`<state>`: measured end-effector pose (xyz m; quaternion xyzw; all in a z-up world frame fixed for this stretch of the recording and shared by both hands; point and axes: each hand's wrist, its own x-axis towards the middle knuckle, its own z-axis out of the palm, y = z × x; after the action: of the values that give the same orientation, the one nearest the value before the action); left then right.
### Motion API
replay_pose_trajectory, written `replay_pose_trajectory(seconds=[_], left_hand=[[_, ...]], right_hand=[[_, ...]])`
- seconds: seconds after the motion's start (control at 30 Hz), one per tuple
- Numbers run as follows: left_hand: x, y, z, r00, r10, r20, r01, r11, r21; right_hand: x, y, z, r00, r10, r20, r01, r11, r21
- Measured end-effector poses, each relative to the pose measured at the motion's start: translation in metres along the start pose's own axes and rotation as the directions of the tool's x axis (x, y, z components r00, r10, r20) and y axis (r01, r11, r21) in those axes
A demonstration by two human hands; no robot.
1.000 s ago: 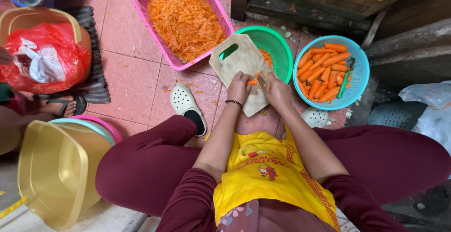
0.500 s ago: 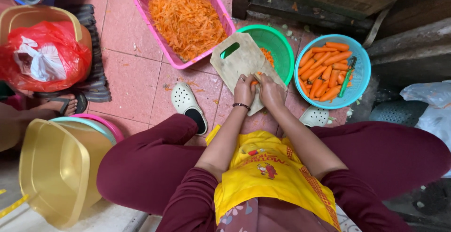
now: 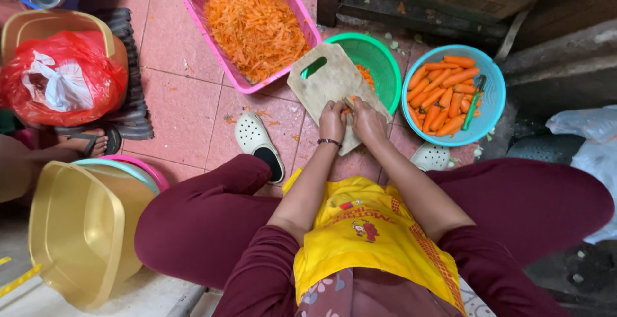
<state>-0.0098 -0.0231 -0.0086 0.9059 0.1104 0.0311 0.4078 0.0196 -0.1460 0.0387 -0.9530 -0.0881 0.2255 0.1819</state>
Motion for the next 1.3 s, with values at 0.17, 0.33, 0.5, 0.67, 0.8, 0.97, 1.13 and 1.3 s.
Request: replay_pose_trajectory(seconds=[0.17, 0.33, 0.5, 0.67, 0.8, 0.97, 1.13, 1.3], left_hand=[[0.001, -0.016, 0.017, 1.000, -0.013, -0.013, 0.014, 1.000, 0.016], [0.004, -0.024, 0.024, 0.999, -0.042, -0.012, 0.042, 0.999, -0.012], [0.005, -0.027, 0.027, 1.000, -0.010, -0.014, 0.011, 0.997, 0.073], [0.003, -0.030, 0.027, 1.000, -0.025, -0.013, 0.025, 1.000, 0.017], [0.005, -0.025, 0.020, 0.999, -0.028, -0.031, 0.027, 0.999, -0.024], [-0.001, -0.019, 0.019, 0.997, -0.067, -0.029, 0.067, 0.998, 0.000], [0.007, -0.019, 0.019, 0.997, -0.080, -0.004, 0.080, 0.997, 0.002], [0.014, 0.006, 0.006, 0.985, -0.115, 0.125, 0.115, 0.993, 0.010]], right_hand=[[0.005, 0.000, 0.007, 1.000, -0.016, -0.014, 0.015, 0.999, -0.043], [0.003, 0.000, 0.002, 0.999, -0.041, -0.028, 0.040, 0.998, -0.046], [-0.002, -0.009, -0.004, 0.999, -0.053, -0.009, 0.053, 0.998, -0.037], [-0.003, -0.011, -0.006, 0.999, -0.045, -0.012, 0.045, 0.999, -0.015], [0.004, 0.000, -0.004, 0.999, -0.041, -0.023, 0.040, 0.998, -0.039], [-0.006, -0.010, 0.003, 0.998, -0.062, 0.014, 0.062, 0.998, -0.022], [-0.007, -0.008, -0.024, 0.998, 0.018, 0.068, -0.016, 0.999, -0.030], [-0.019, -0.012, -0.103, 0.974, 0.192, -0.119, -0.166, 0.966, 0.198]])
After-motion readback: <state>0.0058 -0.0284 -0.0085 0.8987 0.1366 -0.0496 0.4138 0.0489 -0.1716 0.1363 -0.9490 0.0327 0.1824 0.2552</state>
